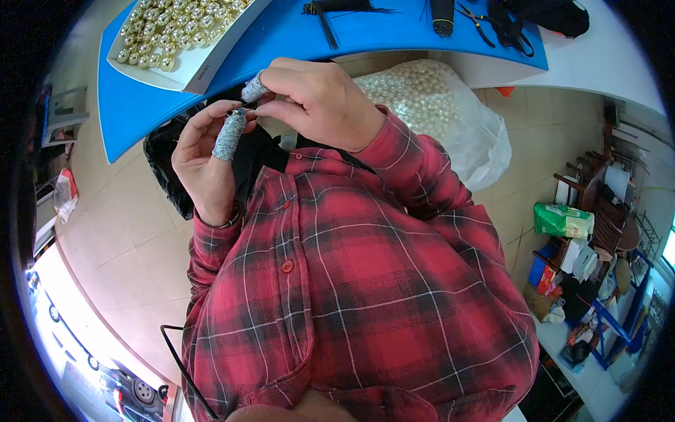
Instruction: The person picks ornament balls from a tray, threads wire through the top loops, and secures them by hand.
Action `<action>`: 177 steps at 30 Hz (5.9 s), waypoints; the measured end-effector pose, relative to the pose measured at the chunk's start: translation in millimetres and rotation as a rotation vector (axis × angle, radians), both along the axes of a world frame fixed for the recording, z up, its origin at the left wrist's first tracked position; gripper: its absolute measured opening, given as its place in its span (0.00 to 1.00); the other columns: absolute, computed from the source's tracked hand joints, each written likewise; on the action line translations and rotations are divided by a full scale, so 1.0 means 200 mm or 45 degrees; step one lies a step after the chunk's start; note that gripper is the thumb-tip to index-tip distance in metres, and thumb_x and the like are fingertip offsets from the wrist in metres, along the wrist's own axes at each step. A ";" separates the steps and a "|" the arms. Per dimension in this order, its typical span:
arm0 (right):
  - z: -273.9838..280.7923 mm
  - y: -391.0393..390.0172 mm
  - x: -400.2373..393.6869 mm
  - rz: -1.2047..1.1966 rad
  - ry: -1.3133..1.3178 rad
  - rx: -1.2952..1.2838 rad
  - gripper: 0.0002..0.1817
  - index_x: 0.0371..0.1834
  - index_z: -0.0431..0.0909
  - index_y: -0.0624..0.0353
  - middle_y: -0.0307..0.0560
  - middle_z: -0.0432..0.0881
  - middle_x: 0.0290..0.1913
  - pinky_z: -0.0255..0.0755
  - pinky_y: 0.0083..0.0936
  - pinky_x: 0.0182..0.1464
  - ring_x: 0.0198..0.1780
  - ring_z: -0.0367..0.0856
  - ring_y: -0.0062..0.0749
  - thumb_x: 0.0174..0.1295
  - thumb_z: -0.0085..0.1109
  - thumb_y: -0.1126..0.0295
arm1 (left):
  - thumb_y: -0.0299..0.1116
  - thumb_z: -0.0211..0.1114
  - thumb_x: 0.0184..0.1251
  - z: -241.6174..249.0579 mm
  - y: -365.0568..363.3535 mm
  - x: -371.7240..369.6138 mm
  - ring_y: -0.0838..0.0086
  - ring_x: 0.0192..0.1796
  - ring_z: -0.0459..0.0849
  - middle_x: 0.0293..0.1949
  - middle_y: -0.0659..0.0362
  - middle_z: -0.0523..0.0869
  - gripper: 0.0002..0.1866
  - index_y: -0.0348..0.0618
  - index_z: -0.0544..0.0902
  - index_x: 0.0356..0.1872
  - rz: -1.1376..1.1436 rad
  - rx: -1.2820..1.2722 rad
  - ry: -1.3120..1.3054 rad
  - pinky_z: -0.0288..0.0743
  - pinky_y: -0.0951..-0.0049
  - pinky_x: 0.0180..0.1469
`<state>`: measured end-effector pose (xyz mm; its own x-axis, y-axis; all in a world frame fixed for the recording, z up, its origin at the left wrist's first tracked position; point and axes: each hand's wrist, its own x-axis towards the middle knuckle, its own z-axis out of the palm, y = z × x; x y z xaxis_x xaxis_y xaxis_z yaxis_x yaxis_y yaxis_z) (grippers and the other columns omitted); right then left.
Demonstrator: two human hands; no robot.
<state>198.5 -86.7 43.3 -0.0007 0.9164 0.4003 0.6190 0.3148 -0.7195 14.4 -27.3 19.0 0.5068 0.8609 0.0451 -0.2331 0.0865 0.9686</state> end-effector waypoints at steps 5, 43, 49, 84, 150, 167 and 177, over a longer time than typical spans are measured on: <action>-0.04 0.01 -0.01 -0.049 -0.208 0.155 0.10 0.38 0.77 0.63 0.40 0.73 0.30 0.61 0.22 0.25 0.23 0.65 0.29 0.54 0.65 0.78 | 0.15 0.63 0.62 -0.01 0.00 0.00 0.65 0.43 0.86 0.45 0.49 0.84 0.15 0.29 0.78 0.50 -0.011 0.035 -0.023 0.82 0.70 0.51; -0.01 -0.04 -0.19 -0.225 1.296 -0.455 0.03 0.32 0.80 0.64 0.34 0.77 0.23 0.52 0.07 0.20 0.17 0.61 0.11 0.55 0.62 0.81 | 0.11 0.63 0.57 -0.01 -0.06 0.05 0.69 0.45 0.84 0.48 0.49 0.83 0.16 0.30 0.76 0.47 0.229 0.338 -0.083 0.79 0.75 0.50; -0.02 -0.04 -0.17 -0.215 0.757 -0.244 0.04 0.31 0.79 0.64 0.35 0.76 0.24 0.54 0.13 0.21 0.19 0.62 0.14 0.53 0.63 0.82 | 0.11 0.63 0.56 -0.01 -0.05 0.04 0.69 0.44 0.84 0.47 0.50 0.84 0.16 0.30 0.76 0.47 0.226 0.280 -0.041 0.79 0.75 0.50; 0.02 0.01 -0.08 0.053 0.052 -0.012 0.05 0.29 0.74 0.62 0.41 0.71 0.27 0.57 0.25 0.27 0.23 0.62 0.30 0.53 0.59 0.83 | 0.24 0.57 0.69 -0.02 0.12 -0.06 0.66 0.39 0.85 0.44 0.46 0.83 0.15 0.29 0.75 0.55 -0.419 -0.606 -0.180 0.82 0.74 0.42; 0.04 0.03 -0.11 0.004 0.062 -0.045 0.04 0.26 0.75 0.62 0.38 0.72 0.23 0.55 0.22 0.24 0.21 0.61 0.25 0.52 0.61 0.81 | 0.18 0.63 0.63 -0.03 -0.02 -0.04 0.61 0.38 0.86 0.46 0.47 0.81 0.12 0.27 0.77 0.46 -0.159 -0.597 -0.483 0.85 0.70 0.41; 0.06 -0.01 -0.13 -0.145 0.446 -0.469 0.02 0.28 0.78 0.64 0.34 0.73 0.20 0.50 0.14 0.20 0.19 0.58 0.13 0.54 0.61 0.79 | 0.16 0.61 0.63 -0.04 -0.01 0.00 0.66 0.39 0.84 0.49 0.48 0.80 0.12 0.28 0.76 0.48 -0.060 -0.488 -0.343 0.84 0.71 0.42; 0.04 -0.01 -0.13 -0.131 0.414 -0.363 0.02 0.30 0.78 0.63 0.34 0.74 0.21 0.53 0.13 0.22 0.20 0.60 0.14 0.56 0.61 0.79 | 0.17 0.60 0.65 -0.04 0.00 -0.03 0.66 0.41 0.84 0.51 0.47 0.81 0.13 0.28 0.76 0.50 -0.074 -0.414 -0.266 0.83 0.72 0.47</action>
<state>173.2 -89.4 51.5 0.1809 0.9788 0.0959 0.3637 0.0241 -0.9312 8.2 -26.5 10.7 0.5638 0.8175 -0.1177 -0.4083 0.3997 0.8207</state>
